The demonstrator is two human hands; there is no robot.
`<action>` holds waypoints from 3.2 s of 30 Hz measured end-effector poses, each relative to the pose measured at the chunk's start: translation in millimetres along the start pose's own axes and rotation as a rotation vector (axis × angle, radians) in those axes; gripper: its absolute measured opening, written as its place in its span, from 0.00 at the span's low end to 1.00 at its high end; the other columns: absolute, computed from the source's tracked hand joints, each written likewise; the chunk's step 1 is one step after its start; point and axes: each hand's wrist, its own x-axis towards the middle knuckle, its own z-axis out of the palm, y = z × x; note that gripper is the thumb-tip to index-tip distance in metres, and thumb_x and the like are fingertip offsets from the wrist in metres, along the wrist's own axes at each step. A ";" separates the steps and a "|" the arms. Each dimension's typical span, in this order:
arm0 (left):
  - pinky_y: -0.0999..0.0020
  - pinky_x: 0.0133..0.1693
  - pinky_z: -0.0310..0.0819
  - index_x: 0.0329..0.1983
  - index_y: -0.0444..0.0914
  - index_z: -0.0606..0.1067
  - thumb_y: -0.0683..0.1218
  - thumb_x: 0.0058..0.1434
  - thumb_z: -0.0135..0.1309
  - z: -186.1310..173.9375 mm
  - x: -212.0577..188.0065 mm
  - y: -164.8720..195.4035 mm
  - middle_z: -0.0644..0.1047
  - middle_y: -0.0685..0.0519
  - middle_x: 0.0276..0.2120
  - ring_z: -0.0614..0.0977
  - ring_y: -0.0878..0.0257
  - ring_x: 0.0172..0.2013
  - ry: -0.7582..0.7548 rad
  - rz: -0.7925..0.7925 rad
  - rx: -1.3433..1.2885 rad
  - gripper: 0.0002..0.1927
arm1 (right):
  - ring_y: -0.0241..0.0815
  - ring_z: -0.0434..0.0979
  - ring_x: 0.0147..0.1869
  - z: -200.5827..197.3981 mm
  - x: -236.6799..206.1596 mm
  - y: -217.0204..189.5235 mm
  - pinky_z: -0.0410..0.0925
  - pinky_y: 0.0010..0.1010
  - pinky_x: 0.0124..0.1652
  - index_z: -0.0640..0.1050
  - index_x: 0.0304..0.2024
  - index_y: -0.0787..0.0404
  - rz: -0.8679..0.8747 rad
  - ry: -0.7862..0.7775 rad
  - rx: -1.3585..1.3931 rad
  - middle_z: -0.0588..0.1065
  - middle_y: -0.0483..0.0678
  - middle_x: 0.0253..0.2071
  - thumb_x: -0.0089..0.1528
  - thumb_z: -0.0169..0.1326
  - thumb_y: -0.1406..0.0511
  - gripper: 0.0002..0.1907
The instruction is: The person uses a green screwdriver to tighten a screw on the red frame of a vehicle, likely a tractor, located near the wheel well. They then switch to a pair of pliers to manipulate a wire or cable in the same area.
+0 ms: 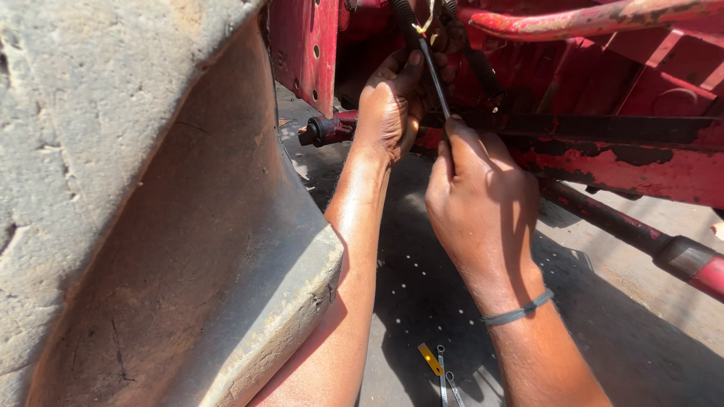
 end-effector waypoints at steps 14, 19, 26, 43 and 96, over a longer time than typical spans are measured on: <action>0.57 0.46 0.79 0.54 0.32 0.72 0.46 0.72 0.52 2.9 0.0 -2.4 0.81 0.47 0.41 0.83 0.56 0.43 0.052 0.011 0.030 0.14 | 0.58 0.81 0.37 -9.6 11.4 -14.7 0.73 0.42 0.34 0.81 0.51 0.62 -0.013 -0.001 -0.018 0.80 0.58 0.38 0.66 0.57 0.69 0.11; 0.59 0.47 0.78 0.55 0.31 0.72 0.46 0.73 0.51 4.4 1.9 -5.9 0.80 0.47 0.42 0.83 0.57 0.42 0.055 0.046 0.054 0.14 | 0.57 0.82 0.35 -23.9 -6.2 -22.3 0.73 0.43 0.33 0.82 0.49 0.61 0.081 -0.045 -0.069 0.80 0.58 0.36 0.64 0.58 0.68 0.11; 0.57 0.44 0.80 0.53 0.31 0.71 0.48 0.74 0.45 7.6 4.0 -3.0 0.80 0.45 0.38 0.83 0.54 0.39 0.077 0.027 0.024 0.15 | 0.55 0.83 0.36 -17.3 -17.7 -7.3 0.74 0.39 0.34 0.82 0.50 0.63 0.066 -0.040 -0.035 0.81 0.58 0.38 0.63 0.59 0.69 0.12; 0.57 0.36 0.82 0.53 0.36 0.69 0.51 0.72 0.43 17.9 1.8 4.3 0.80 0.45 0.35 0.86 0.53 0.32 0.150 -0.096 0.212 0.15 | 0.55 0.81 0.37 -24.4 -19.7 -8.5 0.72 0.41 0.36 0.82 0.49 0.61 0.117 0.001 -0.027 0.79 0.56 0.38 0.66 0.59 0.69 0.09; 0.53 0.40 0.81 0.54 0.33 0.69 0.41 0.65 0.52 23.1 -6.0 11.2 0.80 0.45 0.37 0.84 0.53 0.33 0.118 -0.091 0.142 0.15 | 0.62 0.80 0.35 -9.8 -3.3 -10.9 0.72 0.47 0.35 0.81 0.46 0.63 0.150 -0.036 -0.058 0.79 0.59 0.36 0.64 0.57 0.69 0.09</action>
